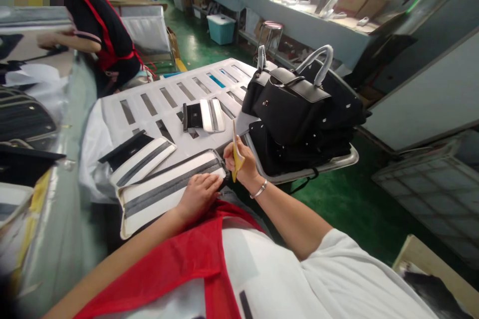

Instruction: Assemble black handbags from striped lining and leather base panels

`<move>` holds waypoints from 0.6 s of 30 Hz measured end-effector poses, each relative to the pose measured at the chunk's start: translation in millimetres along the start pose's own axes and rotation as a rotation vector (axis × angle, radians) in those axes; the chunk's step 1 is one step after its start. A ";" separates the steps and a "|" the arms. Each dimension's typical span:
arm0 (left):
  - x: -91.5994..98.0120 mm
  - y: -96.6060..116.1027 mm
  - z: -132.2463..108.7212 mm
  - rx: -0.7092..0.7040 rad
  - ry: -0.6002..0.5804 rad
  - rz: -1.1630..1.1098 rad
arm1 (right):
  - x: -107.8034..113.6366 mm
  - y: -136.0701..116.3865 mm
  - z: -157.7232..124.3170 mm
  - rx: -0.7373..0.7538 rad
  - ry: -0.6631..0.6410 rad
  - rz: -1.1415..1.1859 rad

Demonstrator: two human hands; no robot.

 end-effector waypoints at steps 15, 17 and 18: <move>-10.2 3.8 9.6 0.143 -0.205 -0.065 | -51.5 32.9 0.4 0.001 0.020 -0.177; -8.9 5.3 8.5 0.144 -0.185 -0.056 | -48.1 32.9 2.9 -0.033 0.029 -0.151; -7.3 6.1 7.6 0.141 -0.160 -0.050 | -42.7 32.0 4.8 -0.063 0.054 -0.110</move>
Point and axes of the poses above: each hand's wrist, its own z-axis towards the middle knuckle, its own x-axis out of the back of the hand, y = z × x, the point moved 4 cm from there along z, towards the middle knuckle, and after that the axes turned 1 degree about y, right-handed, at the moved point
